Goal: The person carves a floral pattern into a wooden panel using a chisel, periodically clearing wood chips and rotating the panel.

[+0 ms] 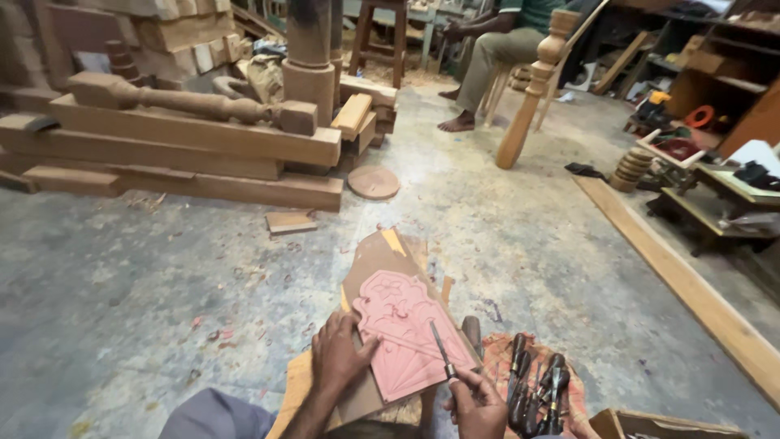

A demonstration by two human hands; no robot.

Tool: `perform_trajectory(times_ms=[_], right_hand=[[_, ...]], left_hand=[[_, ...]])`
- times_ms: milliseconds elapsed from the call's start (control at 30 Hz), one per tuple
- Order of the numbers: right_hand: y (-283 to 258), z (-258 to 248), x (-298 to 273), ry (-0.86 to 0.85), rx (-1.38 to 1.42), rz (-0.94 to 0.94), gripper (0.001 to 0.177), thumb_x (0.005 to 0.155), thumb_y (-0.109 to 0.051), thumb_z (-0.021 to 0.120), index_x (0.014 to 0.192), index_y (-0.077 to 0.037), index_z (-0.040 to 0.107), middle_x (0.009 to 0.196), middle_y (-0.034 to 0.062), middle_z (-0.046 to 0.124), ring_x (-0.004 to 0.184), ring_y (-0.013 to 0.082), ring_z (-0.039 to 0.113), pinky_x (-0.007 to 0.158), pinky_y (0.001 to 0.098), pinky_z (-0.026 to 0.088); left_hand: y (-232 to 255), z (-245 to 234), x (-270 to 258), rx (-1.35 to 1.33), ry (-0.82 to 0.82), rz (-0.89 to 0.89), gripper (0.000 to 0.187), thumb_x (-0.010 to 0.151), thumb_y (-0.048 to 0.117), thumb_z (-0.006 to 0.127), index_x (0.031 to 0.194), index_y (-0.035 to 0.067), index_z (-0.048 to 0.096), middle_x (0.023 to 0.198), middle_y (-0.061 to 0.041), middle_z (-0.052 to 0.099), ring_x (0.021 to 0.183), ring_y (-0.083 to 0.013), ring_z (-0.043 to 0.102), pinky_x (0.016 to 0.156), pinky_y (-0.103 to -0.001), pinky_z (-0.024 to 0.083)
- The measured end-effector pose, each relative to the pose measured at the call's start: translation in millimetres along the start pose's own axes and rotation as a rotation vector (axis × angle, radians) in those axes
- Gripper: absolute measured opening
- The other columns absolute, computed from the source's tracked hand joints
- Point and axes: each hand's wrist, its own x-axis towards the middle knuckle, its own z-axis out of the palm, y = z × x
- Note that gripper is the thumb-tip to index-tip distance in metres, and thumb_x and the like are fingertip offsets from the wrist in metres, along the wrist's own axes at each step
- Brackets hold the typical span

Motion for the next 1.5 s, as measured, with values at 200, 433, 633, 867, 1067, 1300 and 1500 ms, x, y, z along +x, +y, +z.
perform_trajectory(times_ms=[200,433,633,867,1067,1300,1500], right_hand=[[-0.9,1.0,-3.2,-0.019,0.019,0.042,0.025,0.081,-0.001,0.074,0.105,0.006,0.074,0.069,0.0120,0.072,0.048,0.0151,0.064,0.039,0.0274,0.041],[6.2,3.6,1.1,0.029,-0.054,0.051,0.024,0.080,0.004,0.075,0.103,0.009,0.075,0.061,0.0186,0.071,0.042,0.0173,0.060,0.037,0.0292,0.039],[13.3,6.8,3.9,0.017,-0.034,0.062,0.023,0.081,0.004,0.074,0.103,0.009,0.075,0.064,0.0184,0.072,0.041,0.0167,0.060,0.036,0.0291,0.040],[11.9,2.0,3.9,0.015,-0.038,0.077,0.023,0.079,0.005,0.073,0.102,0.008,0.075,0.070,0.0148,0.076,0.043,0.0161,0.062,0.036,0.0284,0.039],[14.7,2.6,6.4,0.023,-0.073,0.068,0.023,0.081,0.003,0.075,0.104,0.008,0.077,0.064,0.0172,0.073,0.043,0.0167,0.060,0.037,0.0283,0.039],[-4.6,4.3,-3.0,0.042,-0.084,0.068,0.025,0.080,0.002,0.075,0.105,0.006,0.076,0.069,0.0127,0.073,0.048,0.0146,0.064,0.040,0.0271,0.043],[-7.8,3.2,-3.1,0.000,-0.030,-0.001,0.026,0.081,0.000,0.075,0.106,0.007,0.076,0.068,0.0136,0.071,0.048,0.0152,0.063,0.040,0.0281,0.042]], left_hand=[[-2.6,4.7,1.3,0.020,0.013,-0.010,0.064,0.073,0.055,0.083,0.122,0.019,0.062,0.147,-0.017,0.047,0.138,-0.0348,0.042,0.112,-0.050,0.032],[0.6,3.5,3.2,0.017,-0.042,-0.076,0.063,0.074,0.057,0.080,0.122,0.021,0.061,0.152,-0.015,0.046,0.141,-0.0325,0.043,0.115,-0.048,0.032],[0.5,4.6,5.1,0.004,-0.035,-0.094,0.061,0.074,0.058,0.080,0.122,0.023,0.064,0.154,-0.021,0.041,0.142,-0.0353,0.039,0.115,-0.050,0.030],[-0.6,3.3,4.6,-0.012,-0.049,-0.074,0.063,0.076,0.058,0.078,0.124,0.020,0.063,0.152,-0.021,0.043,0.141,-0.0358,0.041,0.116,-0.051,0.030],[-1.1,3.0,4.0,-0.004,-0.042,-0.059,0.061,0.081,0.062,0.073,0.125,0.020,0.064,0.150,-0.022,0.044,0.140,-0.0369,0.041,0.115,-0.052,0.030],[-6.5,7.5,4.0,-0.009,-0.044,-0.053,0.063,0.080,0.064,0.070,0.125,0.020,0.066,0.149,-0.019,0.047,0.140,-0.0352,0.043,0.115,-0.051,0.032],[-10.1,13.9,7.6,0.013,-0.031,-0.043,0.066,0.079,0.065,0.072,0.126,0.019,0.066,0.153,-0.022,0.042,0.143,-0.0364,0.038,0.116,-0.052,0.029]])
